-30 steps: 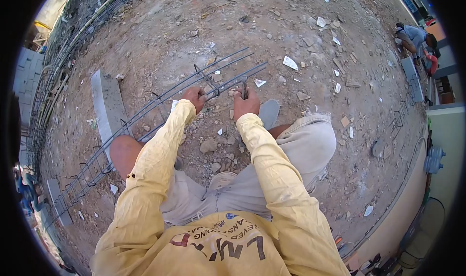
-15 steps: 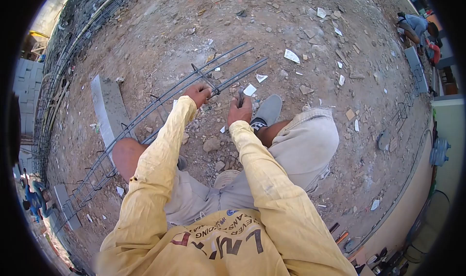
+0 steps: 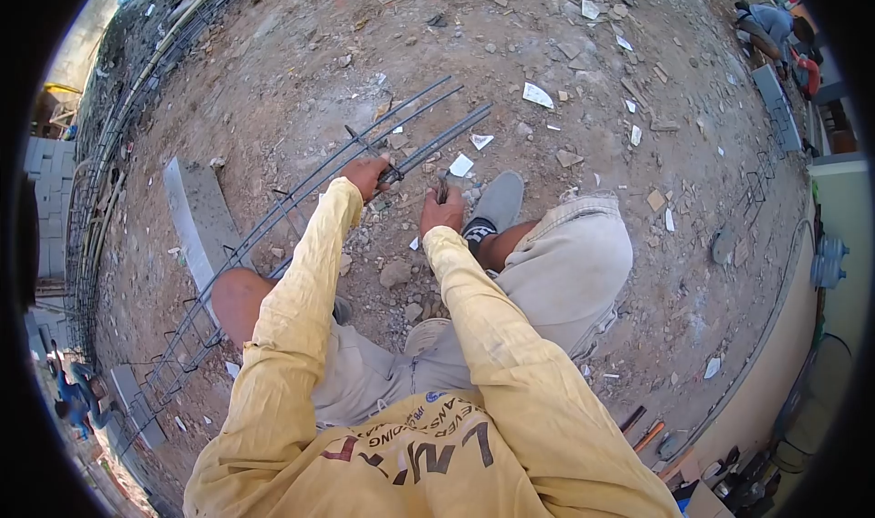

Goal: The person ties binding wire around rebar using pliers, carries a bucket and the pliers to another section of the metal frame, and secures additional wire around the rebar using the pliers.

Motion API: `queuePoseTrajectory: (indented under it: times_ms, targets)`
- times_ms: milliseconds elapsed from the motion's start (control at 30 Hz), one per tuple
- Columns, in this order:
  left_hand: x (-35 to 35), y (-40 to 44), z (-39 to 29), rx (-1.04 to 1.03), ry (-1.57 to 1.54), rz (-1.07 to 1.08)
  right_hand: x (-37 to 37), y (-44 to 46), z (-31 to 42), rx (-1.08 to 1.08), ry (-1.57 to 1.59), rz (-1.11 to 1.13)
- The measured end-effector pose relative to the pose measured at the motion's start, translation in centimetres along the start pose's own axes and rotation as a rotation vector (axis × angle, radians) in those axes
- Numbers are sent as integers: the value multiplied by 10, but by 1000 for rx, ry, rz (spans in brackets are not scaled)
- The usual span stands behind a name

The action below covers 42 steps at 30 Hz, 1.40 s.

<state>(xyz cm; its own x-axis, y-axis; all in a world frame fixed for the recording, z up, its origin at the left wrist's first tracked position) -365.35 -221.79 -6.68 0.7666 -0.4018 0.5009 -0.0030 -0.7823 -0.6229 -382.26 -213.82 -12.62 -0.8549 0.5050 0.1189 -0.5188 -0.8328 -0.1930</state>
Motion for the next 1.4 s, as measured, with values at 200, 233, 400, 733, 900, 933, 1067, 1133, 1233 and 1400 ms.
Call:
queuePoseTrajectory:
  times_ms: [200,233,400,733,900,933,1067,1133,1233,1400]
  targets:
    - [3,2,-2,75,2,61,-33,0,22,-38,149,164]
    - [2,3,-2,97,11,72,-38,2,21,-72,97,162]
    - [2,8,0,175,-117,118,-41,6,21,-123,254,245]
    - [-9,34,10,174,-283,155,-28,-1,4,-292,336,319]
    - [-5,18,-3,145,-166,144,-23,-2,8,-164,248,321]
    - [-4,15,-6,139,-167,148,-23,-2,11,-167,233,331]
    - [1,10,-6,52,-57,140,-28,-1,15,-107,228,313]
    - [-3,13,1,14,-32,120,-29,-3,25,-71,214,296]
    - [-9,12,5,-117,-148,159,-28,-2,32,-59,218,292]
    - [-5,0,4,-155,-178,258,-25,0,33,-109,201,356]
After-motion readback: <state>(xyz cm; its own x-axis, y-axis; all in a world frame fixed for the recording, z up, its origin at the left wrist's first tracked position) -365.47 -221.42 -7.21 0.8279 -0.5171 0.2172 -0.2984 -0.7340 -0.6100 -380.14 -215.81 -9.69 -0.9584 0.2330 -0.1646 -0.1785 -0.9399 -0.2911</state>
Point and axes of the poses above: each hand's wrist, its own y-axis towards the middle knuckle, its own x-axis out of the back of the hand, z = x × y, the point moved 3 cm from there along y, towards the middle knuckle, and after that the axes turned 15 degrees about y, right-handed, at the moved point
